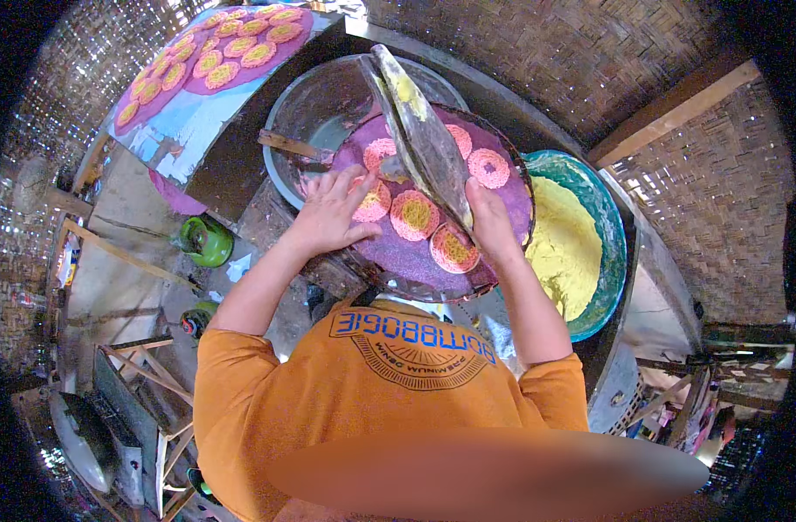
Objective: The person puts yellow batter into a circular mold using a spoon and transfers the formed rounds onto a large tray. They repeat the process with pink batter, arranging the colorful snack rounds on the tray.
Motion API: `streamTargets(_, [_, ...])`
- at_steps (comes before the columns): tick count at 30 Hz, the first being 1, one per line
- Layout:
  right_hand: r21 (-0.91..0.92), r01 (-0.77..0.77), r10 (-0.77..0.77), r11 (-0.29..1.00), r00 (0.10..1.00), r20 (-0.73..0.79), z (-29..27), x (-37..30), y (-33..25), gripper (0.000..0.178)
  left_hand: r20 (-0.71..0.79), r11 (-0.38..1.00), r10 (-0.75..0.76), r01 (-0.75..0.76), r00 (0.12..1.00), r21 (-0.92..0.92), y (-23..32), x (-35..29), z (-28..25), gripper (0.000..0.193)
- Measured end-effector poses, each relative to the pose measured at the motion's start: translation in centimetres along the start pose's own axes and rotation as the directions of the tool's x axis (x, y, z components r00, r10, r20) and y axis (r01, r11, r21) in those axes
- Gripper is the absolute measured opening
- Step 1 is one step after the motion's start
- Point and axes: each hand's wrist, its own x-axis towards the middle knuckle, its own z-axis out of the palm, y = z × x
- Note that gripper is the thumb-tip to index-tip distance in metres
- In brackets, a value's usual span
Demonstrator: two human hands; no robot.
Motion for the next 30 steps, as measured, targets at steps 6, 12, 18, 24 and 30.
streamTargets(6, [-0.044, -0.043, 0.041, 0.998, 0.998, -0.036, -0.6, -1.2, -0.7, 0.055, -0.126, 0.999, -0.012, 0.017, 0.992, 0.041, -0.2, 0.1, -0.9, 0.082])
streamTargets(12, [0.035, -0.126, 0.127, 0.991, 0.992, -0.025, -0.7, -2.2, -1.0, 0.055, -0.060, 1.000, 0.007, -0.008, 0.998, -0.019, 0.1, -0.9, -0.6, 0.075])
streamTargets(18, [0.072, -0.143, 0.147, 0.987, 0.988, -0.048, -0.7, -2.7, 0.2, 0.052, 0.015, 0.997, 0.057, -0.056, 0.998, -0.059, 0.6, -1.3, -0.3, 0.063])
streamTargets(24, [0.071, -0.270, 0.271, 0.960, 0.963, -0.007, -1.0, -3.2, -0.4, 0.052, -0.003, 1.000, -0.007, 0.006, 1.000, -0.026, 0.1, -1.2, 0.5, 0.062])
streamTargets(30, [0.116, -0.096, 0.103, 0.989, 0.993, -0.058, -0.1, -3.8, -0.8, 0.055, -0.020, 0.998, -0.063, 0.063, 0.998, 0.005, -0.5, -1.2, 0.4, 0.068])
